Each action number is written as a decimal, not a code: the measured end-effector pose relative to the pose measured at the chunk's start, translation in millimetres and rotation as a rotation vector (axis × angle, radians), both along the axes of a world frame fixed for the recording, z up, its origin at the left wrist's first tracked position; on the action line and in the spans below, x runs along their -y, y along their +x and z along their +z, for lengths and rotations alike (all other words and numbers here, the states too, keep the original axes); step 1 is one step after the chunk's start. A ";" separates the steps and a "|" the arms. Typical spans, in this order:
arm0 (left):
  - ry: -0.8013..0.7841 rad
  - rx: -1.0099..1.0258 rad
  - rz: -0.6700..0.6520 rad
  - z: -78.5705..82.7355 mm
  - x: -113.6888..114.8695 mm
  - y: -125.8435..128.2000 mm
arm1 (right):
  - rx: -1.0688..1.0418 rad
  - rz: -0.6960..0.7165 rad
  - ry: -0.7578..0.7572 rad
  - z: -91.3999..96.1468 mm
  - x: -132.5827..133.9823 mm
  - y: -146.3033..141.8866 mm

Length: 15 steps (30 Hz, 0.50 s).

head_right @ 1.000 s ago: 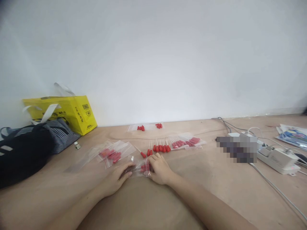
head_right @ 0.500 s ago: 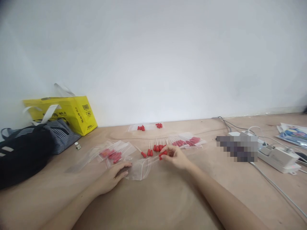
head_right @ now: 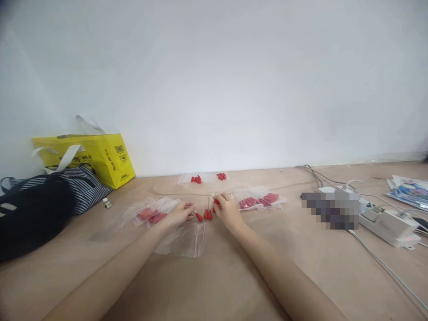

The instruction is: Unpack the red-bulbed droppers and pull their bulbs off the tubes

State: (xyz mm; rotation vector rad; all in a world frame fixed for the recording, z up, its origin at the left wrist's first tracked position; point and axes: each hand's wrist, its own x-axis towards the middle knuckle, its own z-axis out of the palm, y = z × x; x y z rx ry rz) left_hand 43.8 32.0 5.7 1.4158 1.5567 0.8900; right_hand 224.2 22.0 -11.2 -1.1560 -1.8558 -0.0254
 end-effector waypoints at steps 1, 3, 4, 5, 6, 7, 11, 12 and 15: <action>-0.015 0.014 0.011 -2.5 -5.7 5.2 | 0.063 -0.020 0.013 -1.8 -1.6 -5.0; -0.038 0.037 0.011 -6.0 -14.7 13.7 | 0.115 -0.027 0.006 -5.3 -4.8 -11.6; -0.044 0.047 0.002 -7.1 -18.2 17.3 | 0.145 -0.030 0.004 -6.8 -6.2 -13.4; -0.048 0.056 -0.011 -7.9 -21.3 20.6 | 0.178 -0.032 0.001 -7.8 -7.3 -14.6; -0.049 0.062 -0.026 -8.5 -24.1 23.7 | 0.210 -0.032 -0.002 -8.5 -8.0 -15.3; -0.047 0.065 -0.042 -9.1 -26.6 26.5 | 0.241 -0.032 -0.006 -8.7 -8.2 -15.5; -0.024 0.049 -0.093 -10.1 -30.9 32.3 | 0.337 -0.028 -0.017 -5.7 -2.4 -12.2; -0.020 0.038 -0.109 -9.6 -29.7 31.5 | 0.352 -0.026 -0.020 -4.6 0.3 -10.3; -0.012 -0.004 -0.199 -5.1 -19.9 24.1 | 0.388 -0.004 -0.051 -2.9 9.6 -2.2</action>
